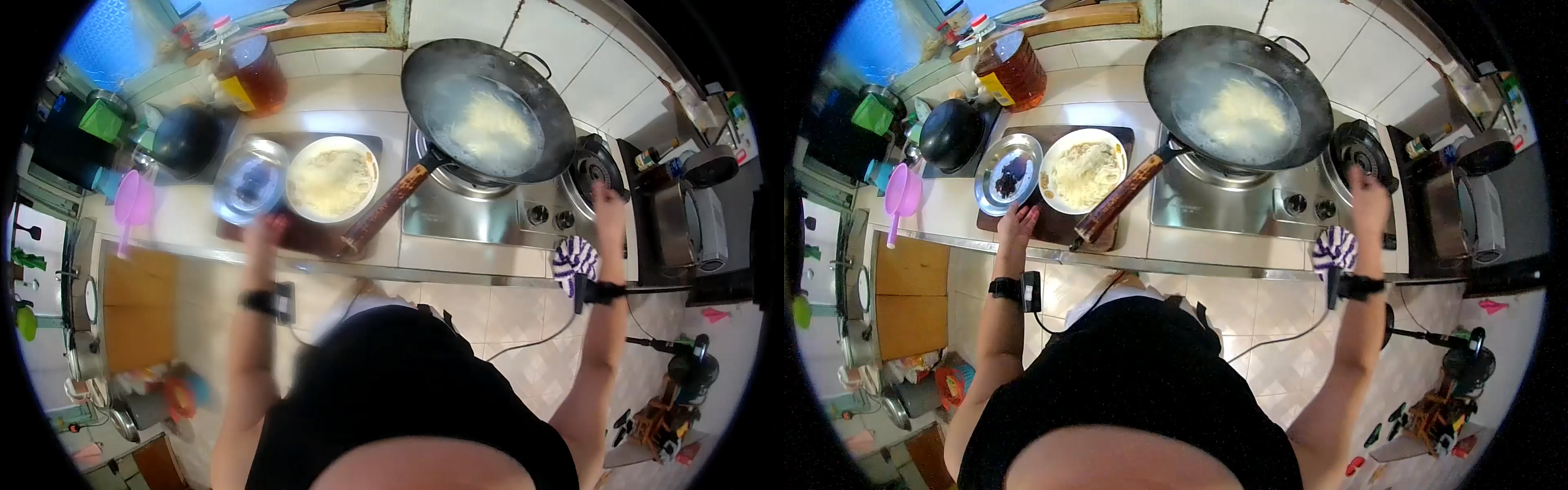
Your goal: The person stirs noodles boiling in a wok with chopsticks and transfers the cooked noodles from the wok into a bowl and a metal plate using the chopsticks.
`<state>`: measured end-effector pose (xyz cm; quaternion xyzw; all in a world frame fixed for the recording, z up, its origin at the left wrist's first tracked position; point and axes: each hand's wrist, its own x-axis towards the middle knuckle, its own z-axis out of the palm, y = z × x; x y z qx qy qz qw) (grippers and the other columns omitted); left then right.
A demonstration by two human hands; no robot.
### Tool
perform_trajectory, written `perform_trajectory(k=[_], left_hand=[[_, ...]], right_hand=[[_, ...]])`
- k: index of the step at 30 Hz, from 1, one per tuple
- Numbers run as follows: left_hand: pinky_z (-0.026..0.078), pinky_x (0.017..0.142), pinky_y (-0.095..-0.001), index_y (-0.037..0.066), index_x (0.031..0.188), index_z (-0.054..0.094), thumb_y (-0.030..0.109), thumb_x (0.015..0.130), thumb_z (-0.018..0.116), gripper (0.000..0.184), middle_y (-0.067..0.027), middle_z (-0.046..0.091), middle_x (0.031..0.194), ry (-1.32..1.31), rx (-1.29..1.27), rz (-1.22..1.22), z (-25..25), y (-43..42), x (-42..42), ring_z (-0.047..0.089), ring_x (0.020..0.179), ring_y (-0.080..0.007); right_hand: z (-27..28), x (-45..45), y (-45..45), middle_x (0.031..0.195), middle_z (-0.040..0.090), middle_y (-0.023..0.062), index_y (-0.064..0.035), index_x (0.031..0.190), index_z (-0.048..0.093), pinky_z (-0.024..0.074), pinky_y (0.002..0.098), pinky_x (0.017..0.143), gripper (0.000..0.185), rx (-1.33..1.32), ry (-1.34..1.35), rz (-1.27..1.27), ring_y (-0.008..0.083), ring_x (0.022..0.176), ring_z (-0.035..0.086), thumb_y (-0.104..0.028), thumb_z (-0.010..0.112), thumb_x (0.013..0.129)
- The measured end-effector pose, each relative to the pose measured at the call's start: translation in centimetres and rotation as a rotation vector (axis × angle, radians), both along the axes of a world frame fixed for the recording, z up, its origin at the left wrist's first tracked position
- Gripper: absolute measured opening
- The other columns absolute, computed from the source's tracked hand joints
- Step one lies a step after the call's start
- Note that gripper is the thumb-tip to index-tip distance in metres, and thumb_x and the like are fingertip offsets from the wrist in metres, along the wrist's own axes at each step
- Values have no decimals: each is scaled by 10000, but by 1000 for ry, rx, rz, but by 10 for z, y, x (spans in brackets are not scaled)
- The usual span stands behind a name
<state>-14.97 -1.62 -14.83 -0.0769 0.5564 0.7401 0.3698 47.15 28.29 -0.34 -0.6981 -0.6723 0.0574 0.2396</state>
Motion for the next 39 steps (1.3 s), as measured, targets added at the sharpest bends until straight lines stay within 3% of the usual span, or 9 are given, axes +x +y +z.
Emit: perform_trajectory(k=[5, 7, 13, 17, 18, 21, 23, 32, 39], left_hand=[[553, 796, -488, -55, 1196, 439, 26, 907, 450, 300, -212, 582, 1077, 186, 111, 118, -21, -10, -37, 606, 933, -396], [573, 725, -481, -49, 1187, 441, 10, 882, 494, 315, -235, 576, 1076, 300, 127, 114, -33, -15, -54, 628, 882, -394], [570, 709, -343, 27, 1198, 459, 59, 913, 478, 287, -130, 585, 1096, 369, -2, 185, 6, -13, -37, 628, 853, -239], [567, 715, -324, 23, 1195, 456, 67, 921, 474, 278, -127, 586, 1088, 344, 73, 223, -14, -14, -55, 624, 857, -225], [568, 718, -322, 17, 1187, 455, 69, 924, 471, 268, -128, 586, 1088, 882, -168, 110, -49, -22, -75, 625, 858, -222], [568, 723, -318, -3, 1161, 441, 58, 929, 448, 241, -134, 588, 1082, 1372, -350, -34, -28, -22, -68, 625, 852, -215], [567, 717, -315, -13, 1152, 432, 38, 926, 422, 232, -141, 591, 1071, 387, 103, 179, 26, -15, -47, 625, 842, -204], [543, 688, -283, 11, 1138, 446, 59, 904, 490, 243, -100, 588, 1012, 493, 36, 130, 80, -20, -38, 604, 798, -165], [535, 708, -298, 50, 1153, 468, 77, 899, 509, 258, -73, 588, 1029, 511, 147, 24, 93, -9, -30, 600, 803, -157]], right_hand=[[155, -48, -54, 834, 642, 62, 12, 888, 682, 454, 291, 670, 591, 665, 351, 204, 148, 703, 542, -435, 316, 1010], [174, -68, -62, 841, 645, 60, 5, 910, 689, 451, 264, 651, 560, 626, 450, 180, 130, 670, 542, -410, 326, 1014], [122, -180, -78, 975, 656, 88, -15, 860, 690, 508, 307, 737, 358, -91, 721, 463, 196, 784, 639, -298, 501, 972], [76, -210, -57, 1021, 616, 133, 13, 888, 676, 486, 334, 797, 262, 112, 228, 731, 258, 908, 618, -243, 621, 898], [69, -211, -49, 1034, 608, 153, 19, 897, 672, 477, 337, 815, 279, 95, 184, 716, 280, 943, 607, -258, 644, 881], [52, -199, -10, 1016, 615, 165, 6, 906, 676, 480, 335, 797, 314, 228, 196, 490, 295, 902, 614, -302, 681, 846], [54, -185, 5, 961, 656, 148, -23, 902, 708, 496, 325, 777, 305, 54, 288, 274, 269, 872, 638, -305, 728, 789], [55, -156, 45, 879, 695, 74, -44, 937, 720, 503, 244, 740, 191, -12, 185, 438, 126, 782, 652, -190, 699, 816], [46, -197, 75, 769, 688, 80, 24, 940, 698, 532, 232, 600, 207, -33, 531, 383, 126, 671, 667, -155, 662, 843]])
